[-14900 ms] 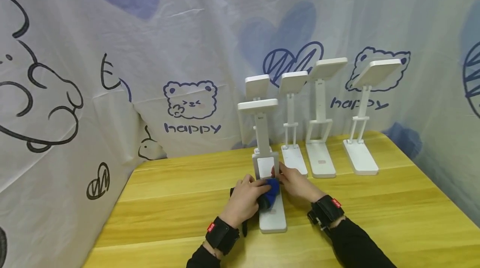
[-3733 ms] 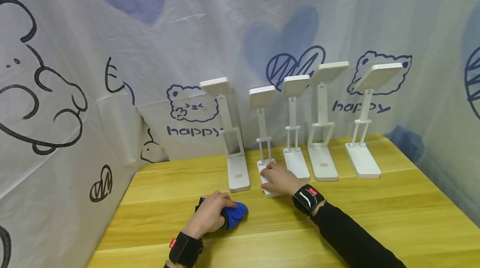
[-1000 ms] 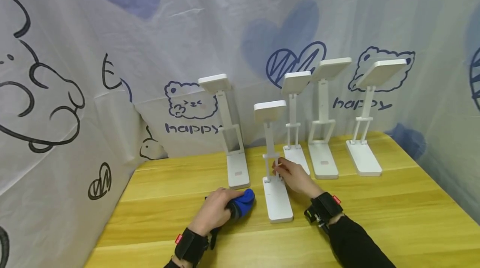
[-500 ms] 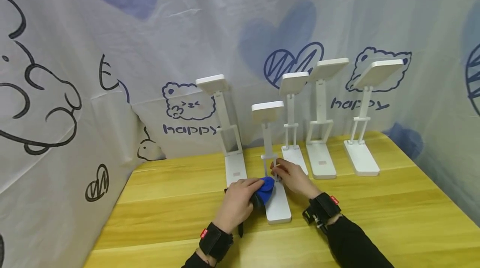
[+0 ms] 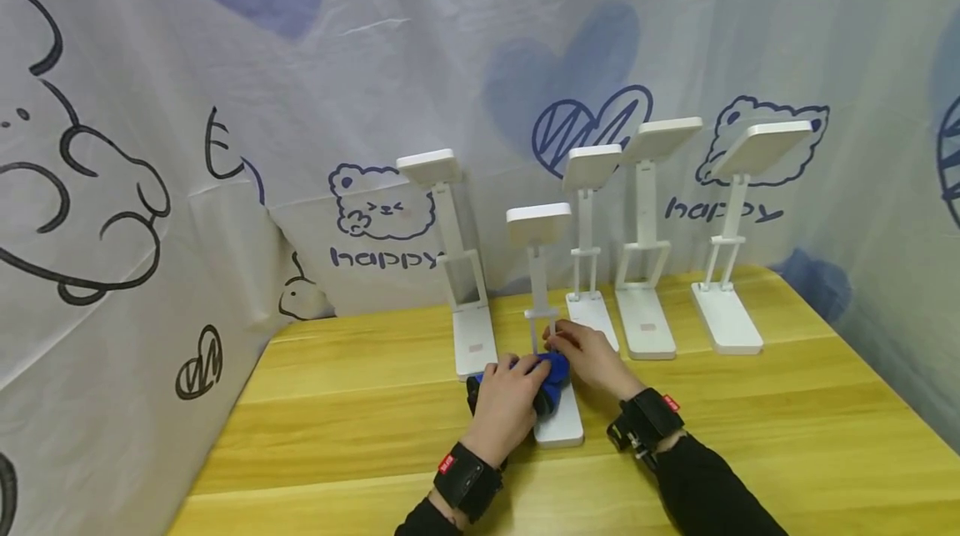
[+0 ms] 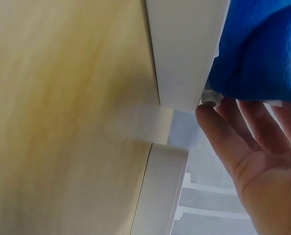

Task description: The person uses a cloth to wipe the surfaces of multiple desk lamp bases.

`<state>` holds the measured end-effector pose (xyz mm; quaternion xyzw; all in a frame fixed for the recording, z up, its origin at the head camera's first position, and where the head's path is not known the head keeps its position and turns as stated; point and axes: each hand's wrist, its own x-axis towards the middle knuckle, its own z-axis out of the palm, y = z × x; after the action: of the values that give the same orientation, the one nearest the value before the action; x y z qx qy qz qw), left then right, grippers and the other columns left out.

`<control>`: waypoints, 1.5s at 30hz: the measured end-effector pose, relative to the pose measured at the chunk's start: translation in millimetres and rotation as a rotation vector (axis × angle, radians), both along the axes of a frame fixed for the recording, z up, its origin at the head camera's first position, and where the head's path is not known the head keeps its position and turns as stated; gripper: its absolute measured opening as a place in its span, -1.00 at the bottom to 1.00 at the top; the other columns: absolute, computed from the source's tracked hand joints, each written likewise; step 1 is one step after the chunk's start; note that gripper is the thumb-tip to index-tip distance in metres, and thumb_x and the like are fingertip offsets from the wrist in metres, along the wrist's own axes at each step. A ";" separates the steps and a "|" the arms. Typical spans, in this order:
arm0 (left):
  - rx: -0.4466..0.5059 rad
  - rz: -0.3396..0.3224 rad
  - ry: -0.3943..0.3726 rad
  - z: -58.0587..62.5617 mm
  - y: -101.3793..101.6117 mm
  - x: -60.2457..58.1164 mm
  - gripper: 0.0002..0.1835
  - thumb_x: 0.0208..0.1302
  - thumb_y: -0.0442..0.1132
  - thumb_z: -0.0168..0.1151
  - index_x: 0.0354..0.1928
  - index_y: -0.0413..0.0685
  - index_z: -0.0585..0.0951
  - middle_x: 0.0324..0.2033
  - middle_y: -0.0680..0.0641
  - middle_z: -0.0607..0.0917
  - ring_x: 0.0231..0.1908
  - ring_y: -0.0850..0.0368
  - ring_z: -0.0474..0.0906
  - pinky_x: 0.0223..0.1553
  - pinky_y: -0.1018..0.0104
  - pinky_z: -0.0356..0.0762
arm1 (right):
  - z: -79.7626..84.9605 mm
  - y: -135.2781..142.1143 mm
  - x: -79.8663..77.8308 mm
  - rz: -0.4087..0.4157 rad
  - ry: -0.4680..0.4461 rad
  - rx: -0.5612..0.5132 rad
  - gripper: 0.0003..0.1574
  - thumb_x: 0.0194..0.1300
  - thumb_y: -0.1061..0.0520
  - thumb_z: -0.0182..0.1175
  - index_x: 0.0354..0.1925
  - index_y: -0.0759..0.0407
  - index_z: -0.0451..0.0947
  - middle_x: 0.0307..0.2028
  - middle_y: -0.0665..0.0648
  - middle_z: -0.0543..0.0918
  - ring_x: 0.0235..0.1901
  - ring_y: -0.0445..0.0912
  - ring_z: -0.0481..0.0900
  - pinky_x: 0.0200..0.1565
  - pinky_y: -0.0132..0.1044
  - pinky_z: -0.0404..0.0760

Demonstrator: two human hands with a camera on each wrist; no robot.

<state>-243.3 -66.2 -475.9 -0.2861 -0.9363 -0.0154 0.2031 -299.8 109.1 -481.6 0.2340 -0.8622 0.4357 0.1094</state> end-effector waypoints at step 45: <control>0.060 -0.273 -0.325 25.9 -31.5 4.5 -0.37 -0.11 -0.58 0.11 -0.12 0.32 0.73 0.02 0.10 0.66 -0.14 0.11 0.40 -0.16 0.16 0.42 | 0.7 1.2 3.0 0.060 0.071 0.051 -0.80 0.47 0.18 -0.09 -0.23 0.14 0.48 -0.45 0.15 0.60 -0.57 -0.21 0.40 -0.50 -0.28 0.39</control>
<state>-238.7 -97.7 -450.1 -0.3978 -0.9085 -0.1165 0.0536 -296.8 110.3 -480.9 0.2776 -0.8613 0.4081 0.1206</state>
